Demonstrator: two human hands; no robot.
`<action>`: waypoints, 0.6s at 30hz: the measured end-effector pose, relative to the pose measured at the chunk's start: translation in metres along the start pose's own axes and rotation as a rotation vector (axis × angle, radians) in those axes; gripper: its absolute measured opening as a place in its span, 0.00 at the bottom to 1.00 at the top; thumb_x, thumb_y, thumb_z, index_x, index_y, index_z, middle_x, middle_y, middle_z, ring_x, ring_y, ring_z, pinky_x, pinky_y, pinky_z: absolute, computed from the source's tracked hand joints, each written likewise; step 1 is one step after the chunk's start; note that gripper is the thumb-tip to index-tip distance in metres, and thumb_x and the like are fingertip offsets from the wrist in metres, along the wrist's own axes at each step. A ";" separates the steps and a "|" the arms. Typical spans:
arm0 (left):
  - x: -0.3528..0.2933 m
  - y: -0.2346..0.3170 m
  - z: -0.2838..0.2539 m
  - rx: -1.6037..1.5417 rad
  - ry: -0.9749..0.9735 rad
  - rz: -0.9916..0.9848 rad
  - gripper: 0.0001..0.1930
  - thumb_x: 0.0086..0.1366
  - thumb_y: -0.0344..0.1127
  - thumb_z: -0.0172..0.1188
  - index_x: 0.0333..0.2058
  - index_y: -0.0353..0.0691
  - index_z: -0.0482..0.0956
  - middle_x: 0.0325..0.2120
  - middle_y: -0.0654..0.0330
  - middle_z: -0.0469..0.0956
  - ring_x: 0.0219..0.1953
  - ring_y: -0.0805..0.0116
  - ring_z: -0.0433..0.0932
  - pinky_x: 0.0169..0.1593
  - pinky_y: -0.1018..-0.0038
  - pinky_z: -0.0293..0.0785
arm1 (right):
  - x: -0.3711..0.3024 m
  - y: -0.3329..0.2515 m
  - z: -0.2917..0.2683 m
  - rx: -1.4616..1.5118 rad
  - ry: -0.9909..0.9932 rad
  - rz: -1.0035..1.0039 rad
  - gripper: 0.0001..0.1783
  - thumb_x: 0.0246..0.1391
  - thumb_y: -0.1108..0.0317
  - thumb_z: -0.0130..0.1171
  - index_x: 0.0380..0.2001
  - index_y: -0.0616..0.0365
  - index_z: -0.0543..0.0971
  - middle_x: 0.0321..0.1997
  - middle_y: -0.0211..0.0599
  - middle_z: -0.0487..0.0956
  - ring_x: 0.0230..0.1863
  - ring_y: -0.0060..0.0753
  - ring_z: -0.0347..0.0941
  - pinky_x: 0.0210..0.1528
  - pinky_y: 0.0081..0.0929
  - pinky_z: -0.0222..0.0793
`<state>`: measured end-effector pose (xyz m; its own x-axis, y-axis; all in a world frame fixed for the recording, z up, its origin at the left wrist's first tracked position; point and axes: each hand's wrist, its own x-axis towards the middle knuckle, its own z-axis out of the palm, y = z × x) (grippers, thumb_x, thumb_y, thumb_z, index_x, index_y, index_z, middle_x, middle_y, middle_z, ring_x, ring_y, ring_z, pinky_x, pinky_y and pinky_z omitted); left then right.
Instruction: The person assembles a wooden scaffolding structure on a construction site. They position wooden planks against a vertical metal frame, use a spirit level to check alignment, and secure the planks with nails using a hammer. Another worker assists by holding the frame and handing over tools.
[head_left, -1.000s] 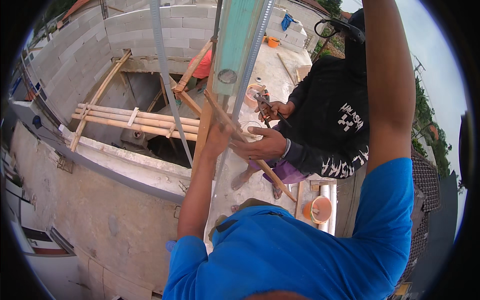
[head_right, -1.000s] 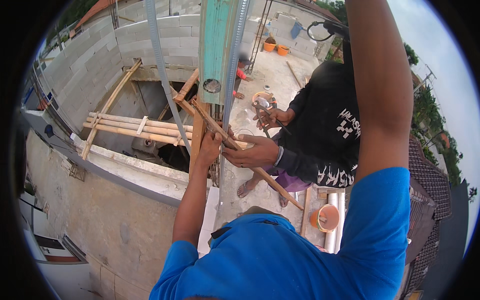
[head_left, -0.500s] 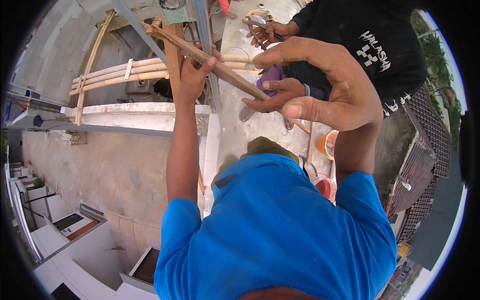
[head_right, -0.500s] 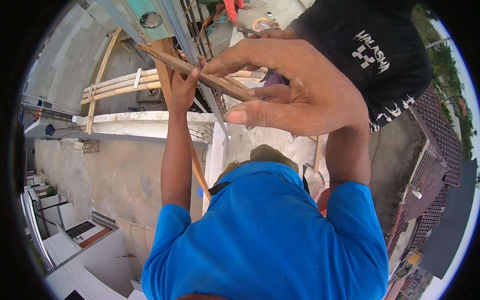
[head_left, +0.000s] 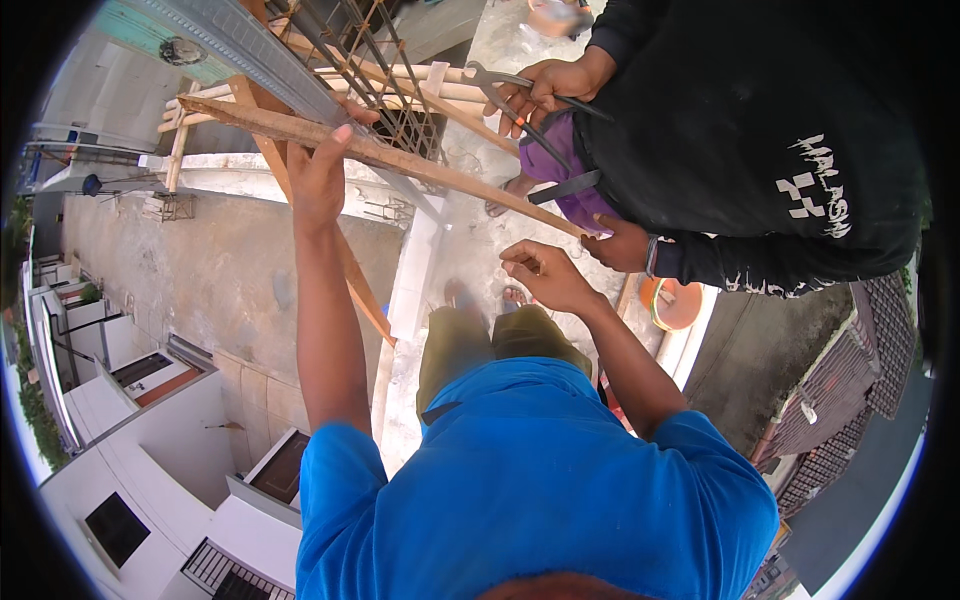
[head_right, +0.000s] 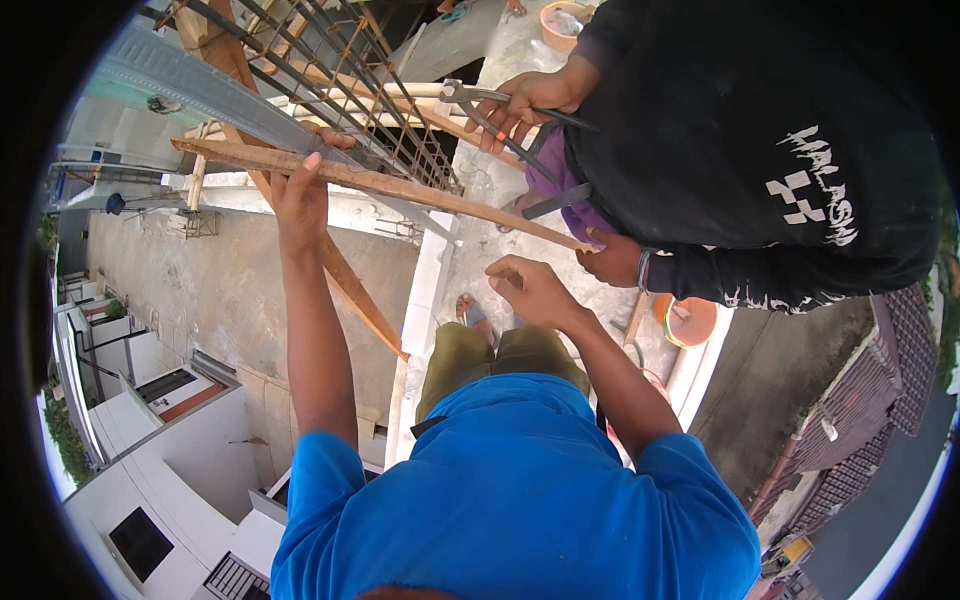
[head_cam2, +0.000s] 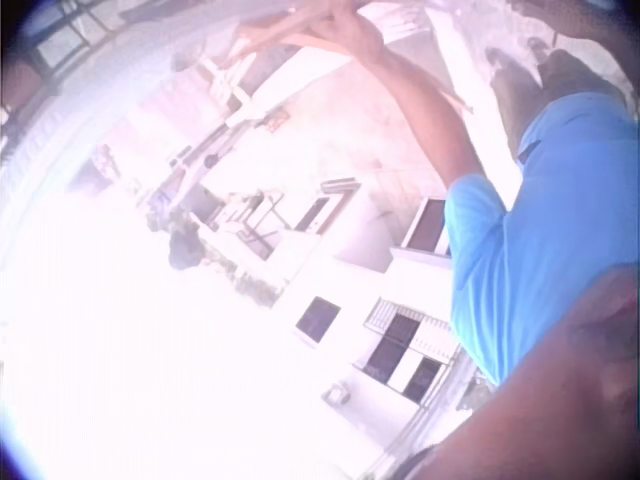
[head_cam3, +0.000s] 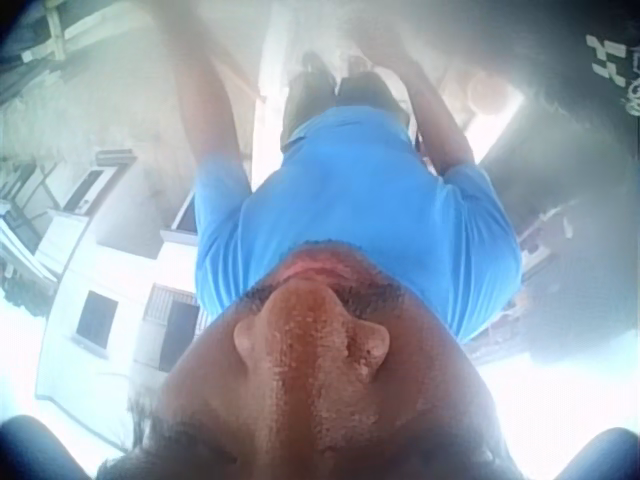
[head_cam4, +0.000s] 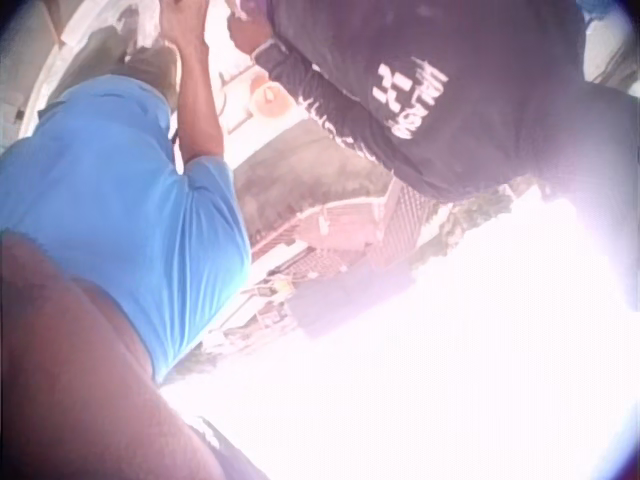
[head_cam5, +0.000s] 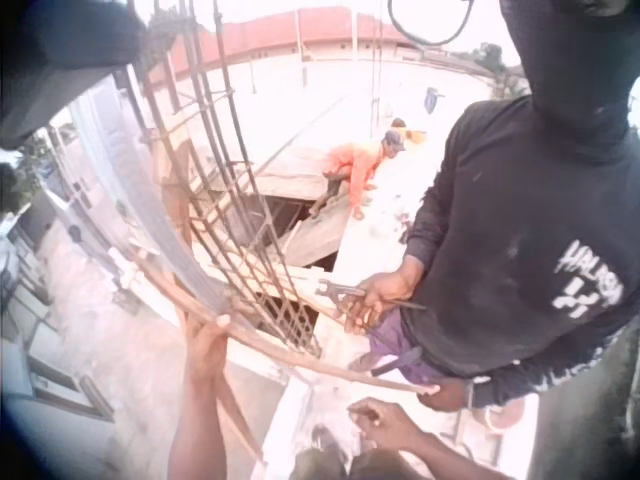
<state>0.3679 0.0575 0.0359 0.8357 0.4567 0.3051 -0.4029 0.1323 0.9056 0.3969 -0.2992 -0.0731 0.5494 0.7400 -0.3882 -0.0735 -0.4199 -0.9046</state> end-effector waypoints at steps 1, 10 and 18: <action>0.000 0.000 0.001 -0.003 0.017 0.014 0.22 0.65 0.33 0.65 0.55 0.34 0.75 0.44 0.53 0.81 0.51 0.55 0.82 0.62 0.54 0.70 | 0.008 -0.009 -0.006 0.019 0.069 -0.016 0.13 0.69 0.67 0.61 0.52 0.61 0.82 0.44 0.35 0.85 0.46 0.24 0.80 0.52 0.28 0.75; -0.002 -0.005 0.014 0.078 0.199 -0.023 0.23 0.66 0.29 0.67 0.57 0.36 0.72 0.46 0.55 0.78 0.54 0.54 0.80 0.64 0.55 0.70 | 0.095 -0.048 -0.035 -0.270 0.296 -0.414 0.26 0.75 0.53 0.49 0.63 0.60 0.77 0.61 0.49 0.80 0.63 0.43 0.74 0.66 0.41 0.66; -0.004 0.002 0.023 0.111 0.160 -0.068 0.23 0.67 0.26 0.61 0.60 0.35 0.69 0.48 0.51 0.77 0.56 0.50 0.78 0.69 0.51 0.66 | 0.188 -0.028 -0.061 -0.172 -0.064 0.218 0.46 0.69 0.46 0.53 0.81 0.52 0.51 0.80 0.53 0.61 0.74 0.44 0.65 0.72 0.33 0.62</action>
<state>0.3721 0.0358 0.0432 0.7862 0.5849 0.1993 -0.2962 0.0737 0.9523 0.5527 -0.1800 -0.1096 0.4819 0.6515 -0.5859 -0.0390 -0.6520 -0.7572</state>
